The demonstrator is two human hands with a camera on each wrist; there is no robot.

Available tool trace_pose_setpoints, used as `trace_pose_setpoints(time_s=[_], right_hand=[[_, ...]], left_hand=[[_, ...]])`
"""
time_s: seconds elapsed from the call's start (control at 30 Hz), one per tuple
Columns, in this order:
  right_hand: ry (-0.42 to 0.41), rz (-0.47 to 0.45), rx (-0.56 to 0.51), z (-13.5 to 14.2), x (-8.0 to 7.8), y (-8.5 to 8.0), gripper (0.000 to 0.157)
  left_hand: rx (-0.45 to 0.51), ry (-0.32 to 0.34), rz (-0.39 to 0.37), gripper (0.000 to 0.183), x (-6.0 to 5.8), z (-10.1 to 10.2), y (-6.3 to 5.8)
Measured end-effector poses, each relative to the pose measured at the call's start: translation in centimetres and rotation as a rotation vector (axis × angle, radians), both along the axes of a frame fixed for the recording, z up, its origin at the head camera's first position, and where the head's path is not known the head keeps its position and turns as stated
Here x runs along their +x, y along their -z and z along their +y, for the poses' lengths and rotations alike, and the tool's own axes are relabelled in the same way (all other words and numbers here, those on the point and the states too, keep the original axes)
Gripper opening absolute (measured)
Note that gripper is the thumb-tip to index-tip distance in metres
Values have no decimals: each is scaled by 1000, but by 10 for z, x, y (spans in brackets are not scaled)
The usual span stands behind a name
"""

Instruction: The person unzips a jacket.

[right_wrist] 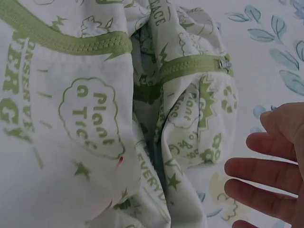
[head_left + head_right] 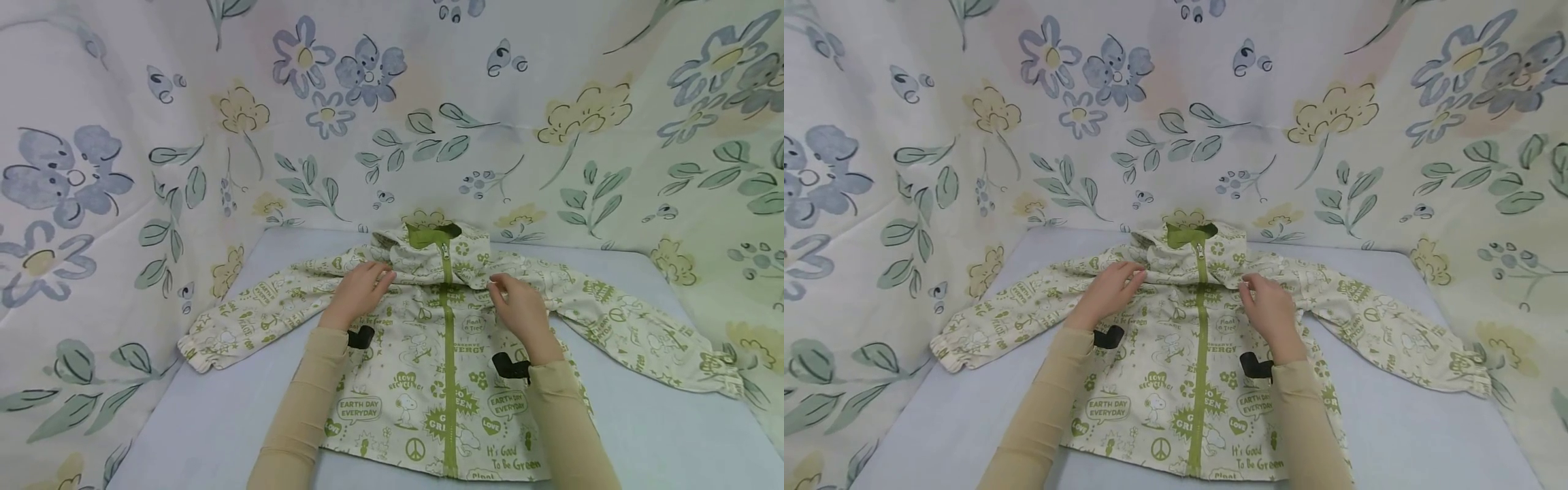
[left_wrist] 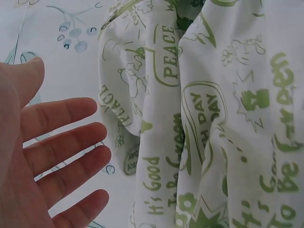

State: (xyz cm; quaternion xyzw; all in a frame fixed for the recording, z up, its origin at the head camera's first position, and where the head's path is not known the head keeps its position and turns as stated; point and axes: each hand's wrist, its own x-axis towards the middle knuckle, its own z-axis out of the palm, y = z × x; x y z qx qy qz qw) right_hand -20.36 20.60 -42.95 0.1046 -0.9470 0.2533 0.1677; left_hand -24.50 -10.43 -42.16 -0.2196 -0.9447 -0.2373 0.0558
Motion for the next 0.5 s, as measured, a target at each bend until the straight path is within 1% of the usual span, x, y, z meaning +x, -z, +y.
trace_pose_setpoints(time_s=[0.17,0.3,0.4,0.5], right_hand=[[-19,-46,-29,-8,-12,-6,30],[-24,-73,-31,-15,-20,-11,30],[-18,-70,-19,-20,-23,-14,30],[-14,-68,-23,-25,-25,-16,30]], left_hand=[[55,-2,-2,41,-12,12,-3],[95,-9,-23,39,-21,24,-7],[113,-6,-38,37,-26,32,-11],[109,11,-44,35,-32,40,-12]])
